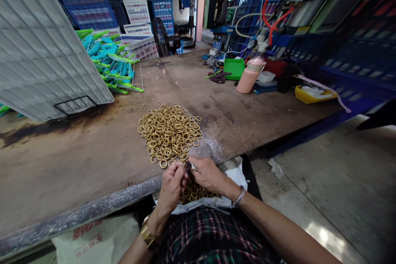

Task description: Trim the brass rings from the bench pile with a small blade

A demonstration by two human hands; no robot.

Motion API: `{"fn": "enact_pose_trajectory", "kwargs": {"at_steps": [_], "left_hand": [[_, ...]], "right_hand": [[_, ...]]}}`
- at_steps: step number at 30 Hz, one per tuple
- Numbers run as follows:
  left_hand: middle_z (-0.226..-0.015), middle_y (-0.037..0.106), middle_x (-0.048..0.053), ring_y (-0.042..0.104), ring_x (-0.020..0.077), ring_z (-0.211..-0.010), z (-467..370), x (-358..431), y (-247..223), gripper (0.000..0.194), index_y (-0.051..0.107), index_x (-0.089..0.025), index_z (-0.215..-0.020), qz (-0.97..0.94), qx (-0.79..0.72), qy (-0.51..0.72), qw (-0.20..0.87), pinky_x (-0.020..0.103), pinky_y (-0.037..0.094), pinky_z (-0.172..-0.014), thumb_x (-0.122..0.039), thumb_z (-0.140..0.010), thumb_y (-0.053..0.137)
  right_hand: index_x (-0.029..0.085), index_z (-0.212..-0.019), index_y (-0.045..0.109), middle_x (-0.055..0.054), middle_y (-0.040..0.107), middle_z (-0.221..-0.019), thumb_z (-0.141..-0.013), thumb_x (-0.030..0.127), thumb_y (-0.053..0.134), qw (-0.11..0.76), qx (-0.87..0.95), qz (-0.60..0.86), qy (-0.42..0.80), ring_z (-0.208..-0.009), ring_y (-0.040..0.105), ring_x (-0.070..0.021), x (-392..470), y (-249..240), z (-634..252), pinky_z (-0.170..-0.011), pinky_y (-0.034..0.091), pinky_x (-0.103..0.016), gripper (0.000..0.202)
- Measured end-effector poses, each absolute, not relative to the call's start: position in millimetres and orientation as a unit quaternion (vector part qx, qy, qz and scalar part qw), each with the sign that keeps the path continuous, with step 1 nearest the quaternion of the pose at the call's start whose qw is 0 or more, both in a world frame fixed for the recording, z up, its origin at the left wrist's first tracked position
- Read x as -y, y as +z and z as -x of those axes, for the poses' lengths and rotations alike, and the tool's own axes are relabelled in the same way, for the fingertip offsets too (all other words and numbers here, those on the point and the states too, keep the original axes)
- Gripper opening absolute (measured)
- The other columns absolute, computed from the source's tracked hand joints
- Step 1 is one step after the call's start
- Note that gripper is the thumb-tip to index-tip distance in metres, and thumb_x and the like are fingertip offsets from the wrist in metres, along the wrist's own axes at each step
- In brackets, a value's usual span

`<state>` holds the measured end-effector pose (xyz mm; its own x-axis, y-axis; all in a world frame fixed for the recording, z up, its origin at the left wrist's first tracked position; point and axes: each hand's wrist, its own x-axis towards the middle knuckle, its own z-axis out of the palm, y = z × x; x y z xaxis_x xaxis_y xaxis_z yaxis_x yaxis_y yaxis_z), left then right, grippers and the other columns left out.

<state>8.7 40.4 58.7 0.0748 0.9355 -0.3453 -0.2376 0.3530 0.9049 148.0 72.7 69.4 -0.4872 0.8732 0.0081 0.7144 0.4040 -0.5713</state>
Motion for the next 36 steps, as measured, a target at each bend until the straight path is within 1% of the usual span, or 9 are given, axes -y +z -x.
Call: {"fn": "enact_pose_trajectory", "kwargs": {"at_steps": [5,12,17,20,24,27,30,32,36], "left_hand": [[-0.057,0.047,-0.007,0.035,0.0033,-0.041,-9.2,-39.4,61.7,0.031,0.044,-0.018,-0.072,-0.372,-0.524,0.448,0.622,0.014,0.026,-0.037,-0.048,-0.076,0.052],[-0.054,0.045,-0.007,0.035,0.0037,-0.04,-8.2,-38.7,61.5,0.03,0.045,-0.018,-0.07,-0.397,-0.525,0.454,0.601,0.015,0.027,-0.037,-0.047,-0.075,0.054],[-0.052,0.045,-0.008,0.033,0.0026,-0.039,-5.9,-32.9,64.7,0.03,0.046,-0.018,-0.07,-0.384,-0.51,0.453,0.623,0.014,0.024,-0.036,-0.045,-0.075,0.056],[-0.052,0.045,-0.007,0.032,0.0023,-0.037,-8.3,-26.4,75.8,0.028,0.046,-0.018,-0.069,-0.356,-0.46,0.449,0.678,0.014,0.023,-0.035,-0.042,-0.076,0.057],[-0.059,0.052,-0.005,0.035,0.0032,-0.038,-12.9,-26.2,84.1,0.026,0.046,-0.018,-0.071,-0.264,-0.39,0.478,0.741,0.015,0.025,-0.034,-0.04,-0.074,0.06],[-0.07,0.058,-0.001,0.041,0.004,-0.044,-13.7,-30.5,78.9,0.027,0.047,-0.017,-0.072,-0.195,-0.39,0.495,0.752,0.014,0.026,-0.035,-0.04,-0.072,0.062],[-0.072,0.059,0.0,0.046,0.005,-0.047,-11.5,-32.6,71.1,0.028,0.047,-0.018,-0.073,-0.157,-0.401,0.496,0.754,0.014,0.026,-0.036,-0.038,-0.068,0.067],[-0.07,0.059,-0.001,0.047,0.0055,-0.047,-9.2,-32.9,68.1,0.028,0.048,-0.019,-0.075,-0.143,-0.4,0.491,0.761,0.014,0.026,-0.036,-0.035,-0.066,0.069],[-0.065,0.056,-0.003,0.048,0.0055,-0.048,-6.1,-34.7,66.4,0.03,0.051,-0.019,-0.083,-0.108,-0.367,0.476,0.792,0.013,0.026,-0.036,-0.028,-0.062,0.072]], "right_hand": [[0.015,-0.088,0.054,-0.005,0.062,-0.076,-0.072,0.011,0.041,0.095,0.838,0.488,0.223,-0.065,0.051,-0.0147,-71.7,71.3,-145.7,-0.059,0.026,-0.025,0.022],[0.013,-0.093,0.052,-0.007,0.063,-0.074,-0.072,0.009,0.037,0.05,0.851,0.474,0.219,-0.062,0.053,-0.0153,-71.9,75.9,-145.8,-0.055,0.027,-0.026,0.027],[0.012,-0.099,0.052,-0.01,0.064,-0.077,-0.073,0.008,0.038,0.027,0.837,0.509,0.197,-0.065,0.057,-0.0173,-76.0,71.8,-144.2,-0.056,0.031,-0.026,0.03],[0.012,-0.099,0.053,-0.01,0.065,-0.078,-0.076,0.009,0.037,0.012,0.808,0.562,0.176,-0.068,0.059,-0.0183,-85.5,69.6,-149.8,-0.059,0.033,-0.026,0.028],[0.015,-0.104,0.049,-0.01,0.064,-0.087,-0.081,0.013,0.037,0.045,0.761,0.634,0.126,-0.077,0.059,-0.0188,-104.5,65.5,-160.4,-0.065,0.035,-0.026,0.026],[0.016,-0.103,0.047,-0.01,0.062,-0.094,-0.086,0.023,0.039,0.07,0.738,0.663,0.107,-0.082,0.059,-0.0195,-116.7,61.0,-161.8,-0.066,0.036,-0.027,0.02],[0.018,-0.104,0.045,-0.01,0.062,-0.095,-0.087,0.033,0.041,0.078,0.729,0.673,0.096,-0.081,0.06,-0.0206,-123.8,58.2,-158.2,-0.063,0.035,-0.027,0.023],[0.018,-0.104,0.045,-0.01,0.063,-0.095,-0.086,0.034,0.043,0.084,0.73,0.671,0.096,-0.081,0.06,-0.0203,-126.6,58.3,-156.2,-0.063,0.035,-0.027,0.024],[0.019,-0.103,0.046,-0.008,0.064,-0.091,-0.085,0.03,0.045,0.093,0.734,0.663,0.117,-0.082,0.06,-0.0192,-131.9,59.7,-157.7,-0.063,0.033,-0.025,0.021]]}}
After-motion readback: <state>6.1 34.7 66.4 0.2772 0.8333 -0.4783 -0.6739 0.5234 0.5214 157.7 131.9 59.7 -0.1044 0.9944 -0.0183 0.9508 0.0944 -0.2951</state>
